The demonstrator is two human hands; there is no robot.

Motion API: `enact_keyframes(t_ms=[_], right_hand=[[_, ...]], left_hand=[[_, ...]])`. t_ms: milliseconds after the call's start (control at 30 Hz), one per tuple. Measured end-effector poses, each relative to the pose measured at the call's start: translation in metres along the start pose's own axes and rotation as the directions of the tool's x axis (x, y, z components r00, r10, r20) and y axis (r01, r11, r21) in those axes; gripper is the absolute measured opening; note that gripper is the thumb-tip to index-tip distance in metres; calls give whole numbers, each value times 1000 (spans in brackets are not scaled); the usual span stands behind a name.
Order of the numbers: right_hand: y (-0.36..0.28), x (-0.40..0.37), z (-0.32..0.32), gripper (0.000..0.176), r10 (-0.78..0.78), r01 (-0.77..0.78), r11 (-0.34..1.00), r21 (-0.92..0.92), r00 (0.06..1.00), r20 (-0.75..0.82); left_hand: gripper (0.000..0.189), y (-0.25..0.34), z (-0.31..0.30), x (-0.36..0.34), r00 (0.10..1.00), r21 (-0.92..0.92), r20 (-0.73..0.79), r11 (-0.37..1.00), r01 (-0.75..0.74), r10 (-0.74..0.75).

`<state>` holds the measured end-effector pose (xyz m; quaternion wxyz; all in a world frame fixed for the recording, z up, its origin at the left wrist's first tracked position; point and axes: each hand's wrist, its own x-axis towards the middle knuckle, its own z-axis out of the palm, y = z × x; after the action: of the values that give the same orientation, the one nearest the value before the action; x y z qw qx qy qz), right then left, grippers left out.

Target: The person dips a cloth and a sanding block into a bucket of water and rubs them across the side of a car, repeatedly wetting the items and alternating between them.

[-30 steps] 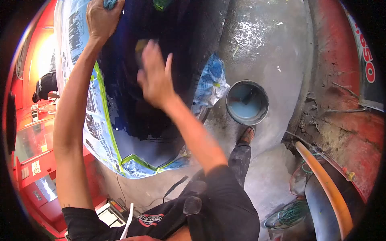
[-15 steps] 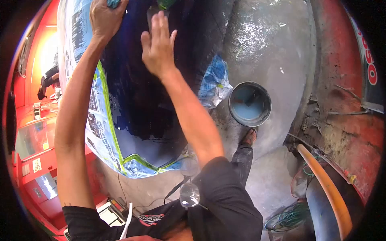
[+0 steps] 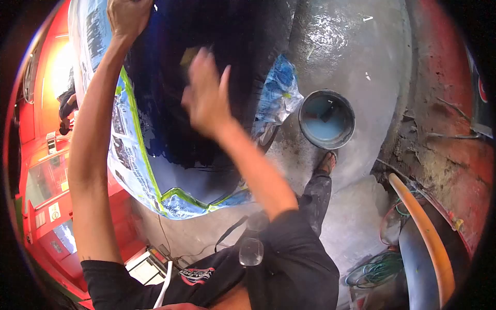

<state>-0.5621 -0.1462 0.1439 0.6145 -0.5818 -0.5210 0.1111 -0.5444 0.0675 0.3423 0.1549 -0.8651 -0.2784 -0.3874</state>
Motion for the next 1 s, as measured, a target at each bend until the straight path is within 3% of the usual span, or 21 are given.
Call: enact_keyframes(t_ms=[33,100,133,200,267,300,367,500,567,600,667,733,767,833,933,1000], right_hand=[[-29,-52,4,80,17,-3,997,-79,983,182],[-35,-154,24,90,-266,287,956,-56,934,240],[-26,-142,22,91,-256,295,952,-77,911,323],[-4,-71,-1,87,-203,210,978,13,928,314],[31,4,3,77,-108,109,993,39,994,-18],[47,32,7,74,51,-47,998,46,994,-92],[41,37,14,77,144,-143,990,18,978,-152],[-39,-107,22,88,-152,136,986,99,971,184],[-21,-76,12,88,-215,198,974,113,962,169],[-12,-52,7,89,-234,216,969,122,959,160],[14,29,3,77,-231,236,965,114,971,-56],[30,81,12,61,-92,123,985,123,968,-232],[23,86,8,61,-25,50,992,117,979,-203],[-1,45,20,66,14,9,993,117,980,-198],[-28,-94,14,71,-64,58,989,135,997,38],[-5,-81,4,65,-98,96,994,49,994,57]], left_hand=[[21,-1,0,0,1000,-6,12,1000,14,-14],[22,2,0,2,996,-29,48,997,78,-76],[22,6,-3,4,990,-45,71,991,127,-124],[23,9,-4,-6,979,-23,110,985,173,-170],[24,7,-4,-2,989,41,61,990,134,-137],[24,7,-4,-2,989,41,50,990,134,-136],[24,10,-3,-3,990,33,29,990,134,-135],[25,6,-5,1,994,36,50,994,99,-101],[25,-3,1,-2,1000,51,-11,999,4,-3],[25,-1,0,-5,998,31,18,998,56,-56],[25,7,-2,-2,986,-8,62,988,157,-156],[25,6,-2,-1,991,17,54,993,118,-119],[25,5,-4,-2,993,30,53,994,102,-104],[25,6,-5,-3,987,34,74,989,142,-144],[26,0,0,1,993,21,38,994,112,-112],[27,-2,1,-1,992,28,26,992,121,-122]])
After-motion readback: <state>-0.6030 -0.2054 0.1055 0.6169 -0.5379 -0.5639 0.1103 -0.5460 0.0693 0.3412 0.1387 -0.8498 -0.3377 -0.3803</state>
